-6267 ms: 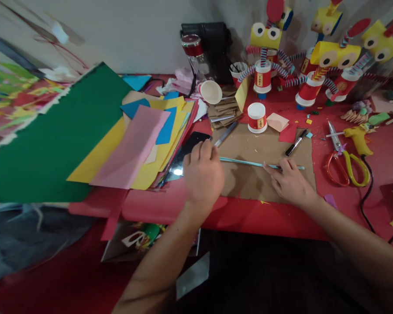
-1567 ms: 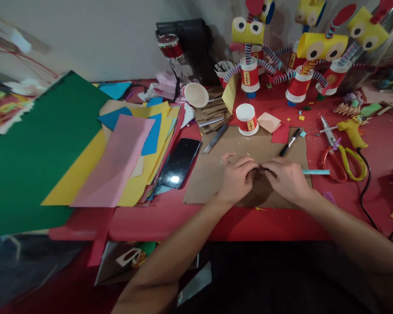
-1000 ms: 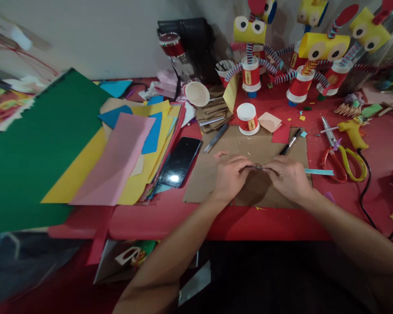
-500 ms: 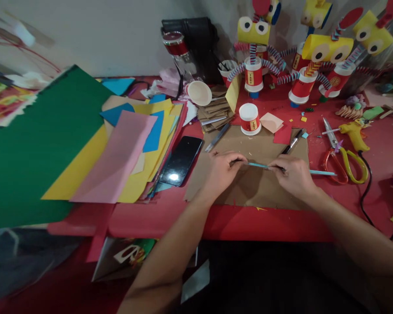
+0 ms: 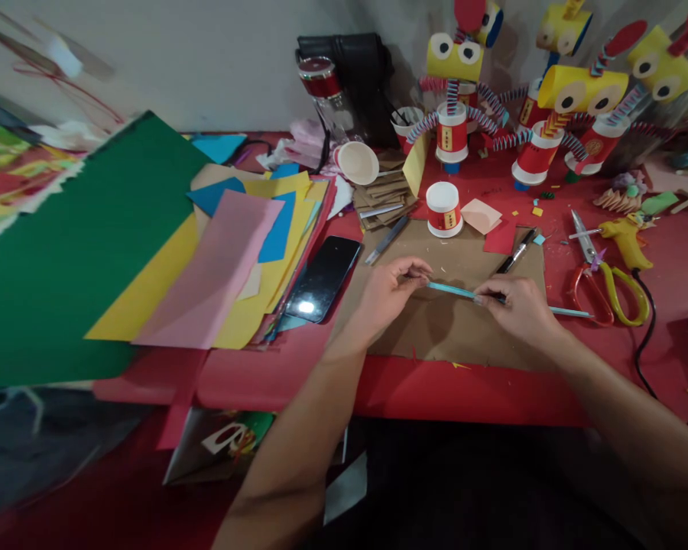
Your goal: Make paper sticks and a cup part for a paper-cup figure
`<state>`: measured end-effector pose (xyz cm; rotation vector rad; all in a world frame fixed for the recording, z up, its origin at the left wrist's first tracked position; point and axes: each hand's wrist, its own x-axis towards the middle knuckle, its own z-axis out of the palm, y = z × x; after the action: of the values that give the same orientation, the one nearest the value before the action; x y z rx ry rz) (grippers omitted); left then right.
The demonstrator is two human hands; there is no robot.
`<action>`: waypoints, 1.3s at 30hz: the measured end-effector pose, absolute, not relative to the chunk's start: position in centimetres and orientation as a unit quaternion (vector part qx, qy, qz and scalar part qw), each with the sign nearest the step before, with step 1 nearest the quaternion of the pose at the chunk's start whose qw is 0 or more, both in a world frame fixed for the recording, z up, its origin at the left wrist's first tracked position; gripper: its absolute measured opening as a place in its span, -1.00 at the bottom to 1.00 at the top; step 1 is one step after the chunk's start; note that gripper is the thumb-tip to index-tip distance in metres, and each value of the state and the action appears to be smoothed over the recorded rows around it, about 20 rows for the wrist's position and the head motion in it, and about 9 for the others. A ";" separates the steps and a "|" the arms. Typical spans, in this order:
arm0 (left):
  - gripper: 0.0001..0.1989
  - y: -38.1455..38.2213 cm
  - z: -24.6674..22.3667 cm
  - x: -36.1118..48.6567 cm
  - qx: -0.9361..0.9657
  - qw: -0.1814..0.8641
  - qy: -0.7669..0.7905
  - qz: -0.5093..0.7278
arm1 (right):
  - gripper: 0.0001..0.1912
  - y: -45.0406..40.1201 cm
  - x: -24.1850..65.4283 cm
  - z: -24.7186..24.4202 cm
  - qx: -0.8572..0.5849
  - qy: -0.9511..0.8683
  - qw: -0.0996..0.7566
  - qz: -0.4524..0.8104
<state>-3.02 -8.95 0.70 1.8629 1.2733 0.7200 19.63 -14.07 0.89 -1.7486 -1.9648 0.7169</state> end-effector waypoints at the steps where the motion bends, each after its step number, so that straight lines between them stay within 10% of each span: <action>1: -0.81 -9.0 0.7 -3.0 0.746 0.351 0.496 0.274 | -0.82 -14.1 19.6 0.9 -0.627 -0.706 0.203 0.261; 8: -0.74 -10.5 0.0 -0.8 0.862 0.167 0.424 0.223 | -0.80 -14.5 19.0 0.8 -0.617 -0.724 0.210 0.224; 29: -0.87 -9.2 0.5 -2.8 0.781 0.358 0.456 0.233 | -0.77 -14.1 20.0 1.1 -0.599 -0.758 0.173 0.194; 39: -0.92 -9.7 -0.3 -1.2 0.845 0.278 0.400 0.218 | -0.77 -14.0 20.2 1.1 -0.607 -0.760 0.166 0.161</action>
<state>-1.19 -9.67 -0.29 2.2685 1.0743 0.5846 20.23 -13.96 1.07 -1.7281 -2.1650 0.4572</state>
